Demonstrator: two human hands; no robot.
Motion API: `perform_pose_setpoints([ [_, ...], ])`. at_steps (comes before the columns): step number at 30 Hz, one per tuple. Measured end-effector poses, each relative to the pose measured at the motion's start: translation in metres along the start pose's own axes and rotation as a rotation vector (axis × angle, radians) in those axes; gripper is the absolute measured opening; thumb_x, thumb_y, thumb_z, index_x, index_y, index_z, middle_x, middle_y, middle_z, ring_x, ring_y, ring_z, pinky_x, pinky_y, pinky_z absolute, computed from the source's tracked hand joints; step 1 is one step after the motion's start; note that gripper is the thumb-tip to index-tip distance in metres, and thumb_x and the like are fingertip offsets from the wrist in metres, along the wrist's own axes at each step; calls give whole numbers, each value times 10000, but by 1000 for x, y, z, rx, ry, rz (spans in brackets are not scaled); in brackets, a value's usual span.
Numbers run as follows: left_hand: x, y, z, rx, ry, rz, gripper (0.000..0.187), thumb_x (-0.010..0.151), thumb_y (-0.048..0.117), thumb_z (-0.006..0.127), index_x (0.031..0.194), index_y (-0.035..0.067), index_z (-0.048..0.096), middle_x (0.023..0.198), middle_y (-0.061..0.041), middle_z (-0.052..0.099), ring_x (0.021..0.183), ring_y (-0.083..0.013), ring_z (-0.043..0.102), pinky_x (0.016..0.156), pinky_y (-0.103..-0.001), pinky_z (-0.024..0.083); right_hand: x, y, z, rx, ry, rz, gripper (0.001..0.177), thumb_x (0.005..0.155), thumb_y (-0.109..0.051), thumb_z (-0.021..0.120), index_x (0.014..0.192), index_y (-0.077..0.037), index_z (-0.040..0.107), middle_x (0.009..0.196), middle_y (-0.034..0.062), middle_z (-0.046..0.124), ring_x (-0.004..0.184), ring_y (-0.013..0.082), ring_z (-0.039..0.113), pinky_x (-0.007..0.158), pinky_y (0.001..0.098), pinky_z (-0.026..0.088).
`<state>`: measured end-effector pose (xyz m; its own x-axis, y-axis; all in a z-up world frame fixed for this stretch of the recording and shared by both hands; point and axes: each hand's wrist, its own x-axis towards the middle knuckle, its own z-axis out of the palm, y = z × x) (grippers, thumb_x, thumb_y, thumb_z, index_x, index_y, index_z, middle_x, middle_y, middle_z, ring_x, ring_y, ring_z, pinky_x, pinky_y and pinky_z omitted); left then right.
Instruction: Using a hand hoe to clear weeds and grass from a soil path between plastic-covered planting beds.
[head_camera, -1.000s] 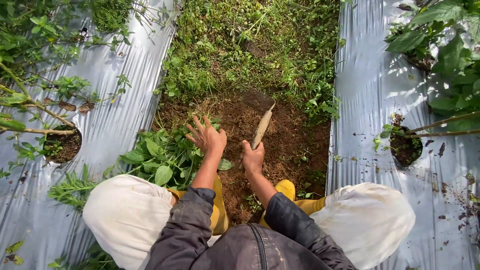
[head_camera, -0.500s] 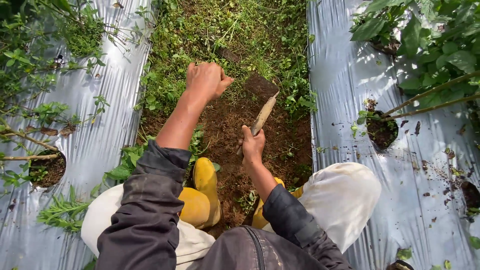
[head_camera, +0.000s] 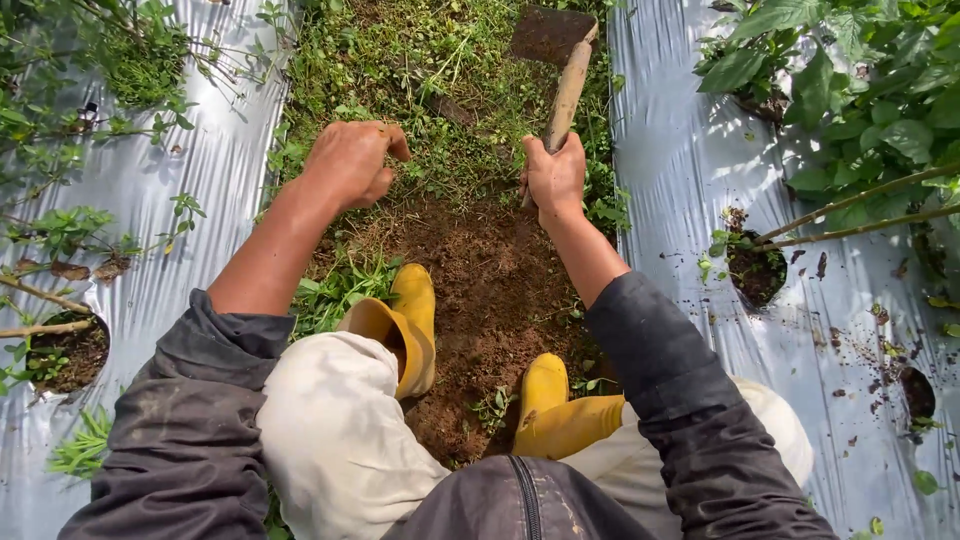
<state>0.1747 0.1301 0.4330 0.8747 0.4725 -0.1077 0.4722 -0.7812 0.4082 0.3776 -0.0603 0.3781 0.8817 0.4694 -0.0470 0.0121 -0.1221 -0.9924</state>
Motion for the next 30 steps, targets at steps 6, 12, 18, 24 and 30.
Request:
perform_pose_setpoints([
  [6, -3, -44, 45, -34, -63, -88, 138, 1014, 147, 646, 949, 40, 704, 1000, -146, 712, 709, -248, 649, 1155, -574, 395, 98, 14, -8, -272, -43, -73, 248, 921, -199, 713, 1000, -16, 566, 700, 101, 630, 476, 142, 672, 377, 315, 600],
  [12, 49, -72, 87, -200, -150, -221, 212, 1037, 194, 604, 1206, 101, 691, 1250, -205, 675, 553, -146, 521, 928, -463, 519, 162, 74, -3, -366, -176, 98, 230, 975, -181, 657, 1051, 9, 551, 707, 91, 610, 492, 161, 640, 408, 319, 567],
  [18, 50, -97, 144, -303, -374, -291, 241, 1047, 222, 578, 1062, 28, 721, 1133, -203, 719, 776, -255, 698, 938, -461, 551, 208, 200, 4, -465, -212, 271, 317, 946, -186, 646, 1105, 72, 555, 761, 164, 634, 559, 223, 688, 473, 385, 581],
  [24, -43, -116, 228, -439, -391, -462, 249, 1006, 207, 561, 864, 74, 717, 865, -117, 740, 773, -244, 743, 864, -395, 592, 251, 199, 15, -530, -293, 290, 318, 960, -206, 663, 1136, 41, 566, 777, 130, 635, 564, 193, 669, 519, 398, 546],
  [30, -299, -138, 451, -338, -129, -390, 260, 905, 446, 691, 746, 266, 591, 613, 30, 668, 602, -214, 752, 719, -371, 661, 277, 203, 41, -486, -244, 389, 325, 1017, -214, 641, 1230, 10, 541, 844, 110, 630, 591, 168, 657, 566, 351, 576],
])
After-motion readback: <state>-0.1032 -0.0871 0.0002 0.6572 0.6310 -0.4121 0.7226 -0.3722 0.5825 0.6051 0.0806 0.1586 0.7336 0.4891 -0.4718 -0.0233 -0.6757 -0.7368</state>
